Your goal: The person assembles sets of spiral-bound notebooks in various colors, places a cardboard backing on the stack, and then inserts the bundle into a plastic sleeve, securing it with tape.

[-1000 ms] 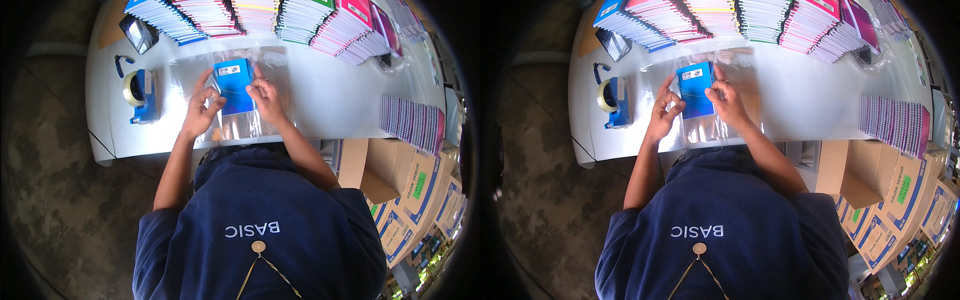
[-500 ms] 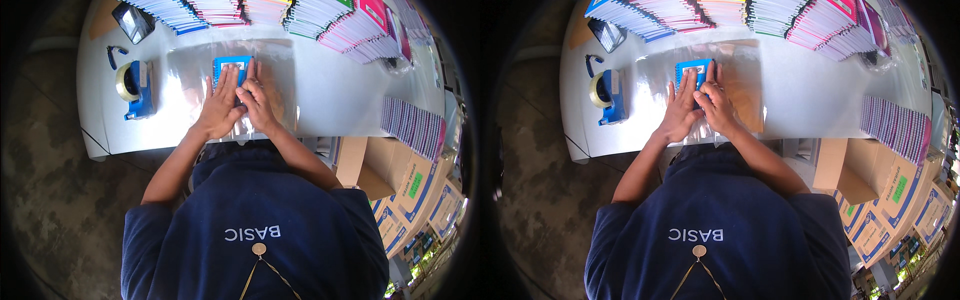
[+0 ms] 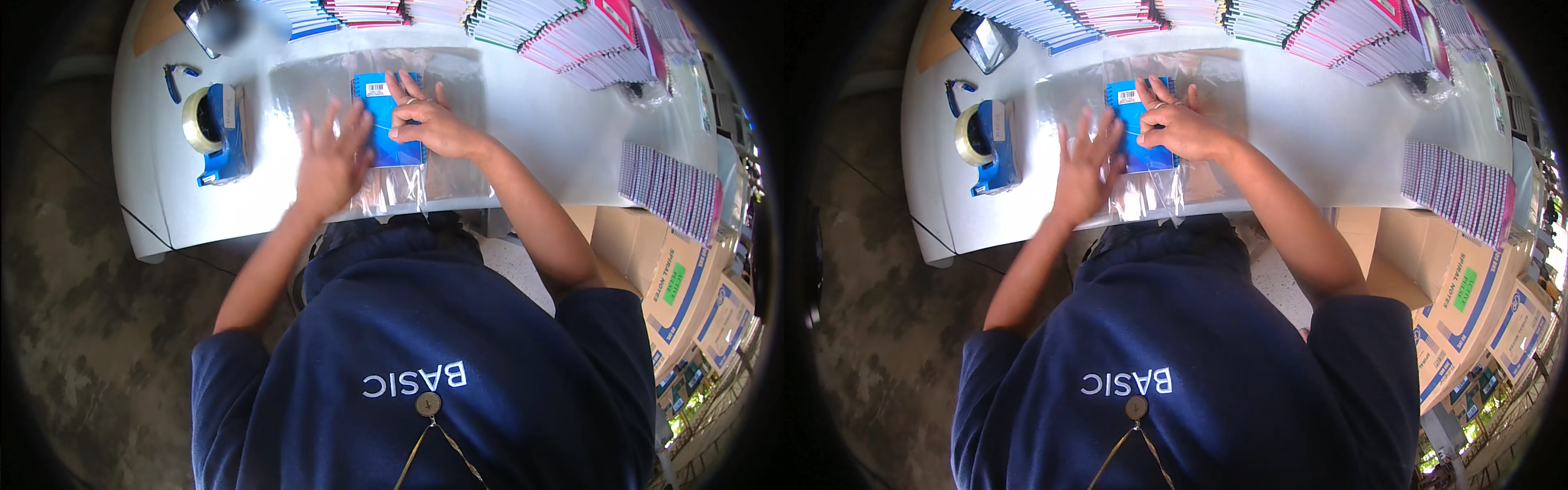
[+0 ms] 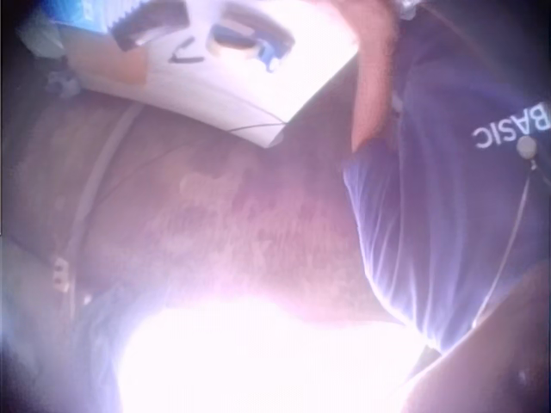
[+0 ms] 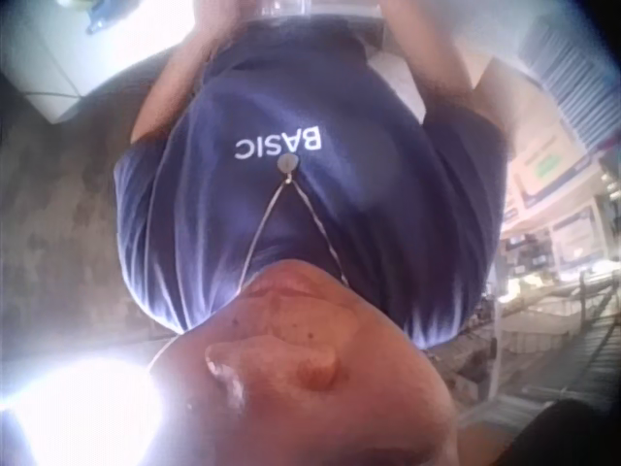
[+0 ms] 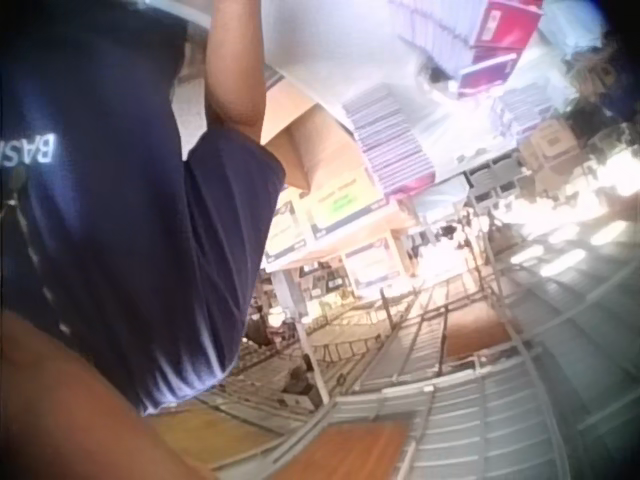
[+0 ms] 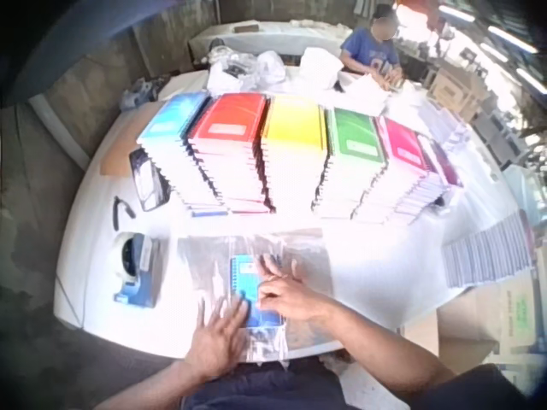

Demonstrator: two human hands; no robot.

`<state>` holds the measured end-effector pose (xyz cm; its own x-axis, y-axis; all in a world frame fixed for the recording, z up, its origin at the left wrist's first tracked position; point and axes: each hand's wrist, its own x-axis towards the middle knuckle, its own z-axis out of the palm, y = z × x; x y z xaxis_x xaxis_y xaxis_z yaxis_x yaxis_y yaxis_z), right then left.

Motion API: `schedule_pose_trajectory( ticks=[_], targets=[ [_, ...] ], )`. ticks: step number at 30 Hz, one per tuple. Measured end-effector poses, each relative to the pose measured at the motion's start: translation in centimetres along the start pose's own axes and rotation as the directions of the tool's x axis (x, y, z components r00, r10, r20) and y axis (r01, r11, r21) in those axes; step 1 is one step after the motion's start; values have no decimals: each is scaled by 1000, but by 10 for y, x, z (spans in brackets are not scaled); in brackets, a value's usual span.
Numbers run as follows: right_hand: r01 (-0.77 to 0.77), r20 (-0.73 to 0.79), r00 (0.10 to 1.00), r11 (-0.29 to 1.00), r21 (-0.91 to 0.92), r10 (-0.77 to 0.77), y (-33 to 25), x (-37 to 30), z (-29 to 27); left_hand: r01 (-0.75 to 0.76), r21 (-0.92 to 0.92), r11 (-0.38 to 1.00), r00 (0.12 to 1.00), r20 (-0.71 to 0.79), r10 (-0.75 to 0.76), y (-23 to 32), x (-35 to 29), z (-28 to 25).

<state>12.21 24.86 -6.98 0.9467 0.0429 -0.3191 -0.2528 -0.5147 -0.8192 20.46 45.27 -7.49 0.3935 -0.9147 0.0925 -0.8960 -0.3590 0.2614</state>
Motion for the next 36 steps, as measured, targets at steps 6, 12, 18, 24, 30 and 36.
schedule_pose_trajectory(
  ticks=[6, 12, 18, 24, 30, 36],
  targets=[
    [-50, 27, 998, 989, -137, 55, -14, 1, 0, -119, -433, 894, 990, 23, 143, 52, -58, 1],
    [-103, 59, 991, 967, -233, 119, -24, -3, -6, 446, -319, 836, 625, -557, -547, -69, -65, -45],
    [-85, -77, 995, 970, -227, 69, -23, 2, 8, 709, -704, -40, 382, 432, -817, -142, -81, -93],
    [-86, -169, 984, 988, -128, 64, -22, 1, 10, 506, -846, -166, 680, 510, -526, -169, -104, -85],
    [-124, -194, 978, 967, -223, 81, -35, 1, 13, 647, -763, 0, 579, 491, -651, -162, -173, -56],
    [-58, -240, 971, 960, -274, -10, -26, 0, 4, 422, -814, 400, 587, -92, -805, -122, -53, -107]
  ],
)
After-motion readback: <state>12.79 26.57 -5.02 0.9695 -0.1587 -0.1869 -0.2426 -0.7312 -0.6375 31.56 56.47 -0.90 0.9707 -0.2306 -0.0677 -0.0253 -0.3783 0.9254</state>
